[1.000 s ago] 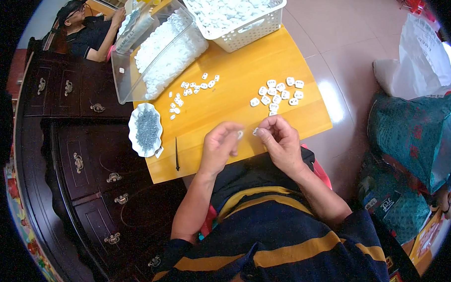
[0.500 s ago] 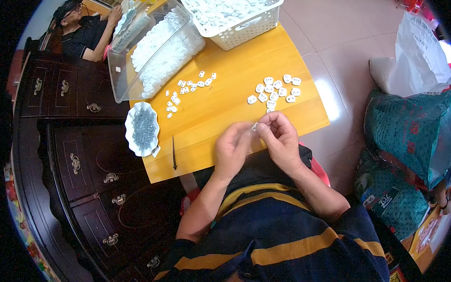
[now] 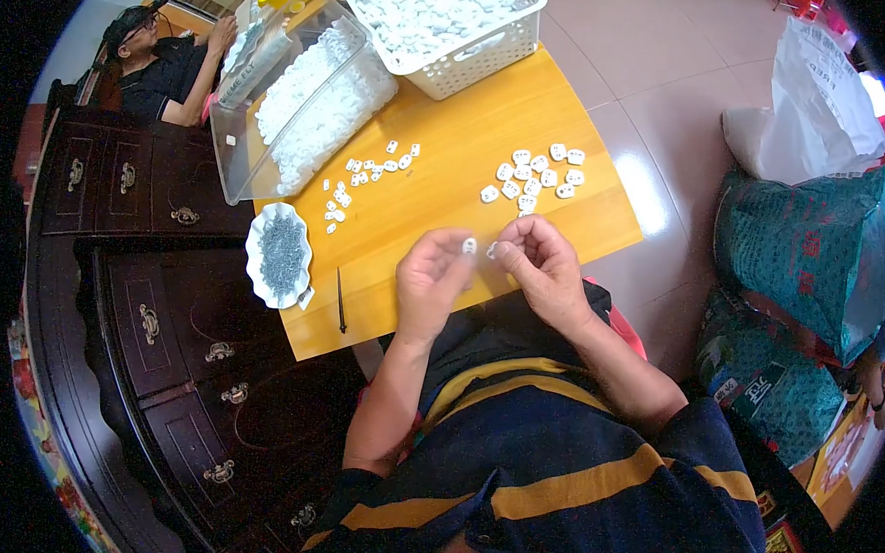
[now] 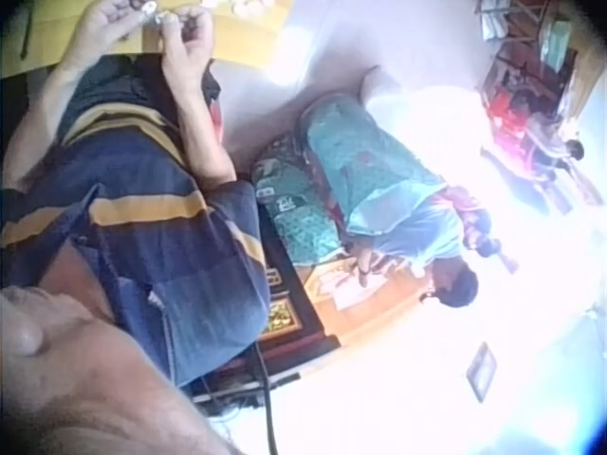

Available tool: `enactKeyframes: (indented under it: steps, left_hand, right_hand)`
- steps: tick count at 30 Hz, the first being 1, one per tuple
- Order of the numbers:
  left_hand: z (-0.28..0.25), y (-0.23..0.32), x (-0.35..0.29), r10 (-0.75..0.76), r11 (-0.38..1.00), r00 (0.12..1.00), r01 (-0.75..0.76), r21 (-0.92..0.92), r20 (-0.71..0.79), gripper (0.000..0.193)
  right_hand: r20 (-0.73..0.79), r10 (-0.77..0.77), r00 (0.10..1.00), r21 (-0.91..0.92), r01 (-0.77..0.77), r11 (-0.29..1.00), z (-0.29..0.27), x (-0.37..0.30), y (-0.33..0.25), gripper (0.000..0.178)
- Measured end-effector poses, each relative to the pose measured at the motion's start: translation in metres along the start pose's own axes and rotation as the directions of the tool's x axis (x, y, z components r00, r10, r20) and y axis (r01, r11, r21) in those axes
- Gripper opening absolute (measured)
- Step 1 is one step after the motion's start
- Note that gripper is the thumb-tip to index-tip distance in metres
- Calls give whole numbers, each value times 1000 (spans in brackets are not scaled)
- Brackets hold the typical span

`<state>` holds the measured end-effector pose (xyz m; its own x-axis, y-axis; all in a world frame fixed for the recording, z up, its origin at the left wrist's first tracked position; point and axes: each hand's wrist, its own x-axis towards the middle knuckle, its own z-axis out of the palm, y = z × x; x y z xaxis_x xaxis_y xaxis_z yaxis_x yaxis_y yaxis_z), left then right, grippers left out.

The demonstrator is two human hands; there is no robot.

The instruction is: Manually assembling small white plastic components by inserting metal pins into them.

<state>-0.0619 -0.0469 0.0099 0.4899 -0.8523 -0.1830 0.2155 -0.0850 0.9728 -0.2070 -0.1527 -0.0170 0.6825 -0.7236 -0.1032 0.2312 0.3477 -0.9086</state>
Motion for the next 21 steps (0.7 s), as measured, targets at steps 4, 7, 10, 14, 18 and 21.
enactKeyframes:
  steps: [4,7,10,14,18,21]
  left_hand:
    - [-2,4,-1,5,1000,1000,-5,21,13,25]
    - [-4,1,-2,30,999,999,-31,37,20,26]
    - [-1,0,-1,70,997,997,-69,39,-29,23]
    - [-4,0,-1,82,996,997,-81,37,-3,23]
    - [-7,-1,-1,48,995,998,-51,84,36,28]
    - [-6,-2,0,73,994,997,-76,77,34,26]
  right_hand:
    - [55,23,998,-32,-21,999,-2,0,1,10]
    - [67,33,997,-52,-29,998,-2,1,2,10]
    - [93,40,995,-77,-33,997,-2,1,0,9]
    - [122,39,992,-114,-25,993,-4,1,6,9]
    - [128,68,990,-163,-47,986,-7,1,8,8]
    - [128,72,989,-158,-51,986,-7,1,7,9]
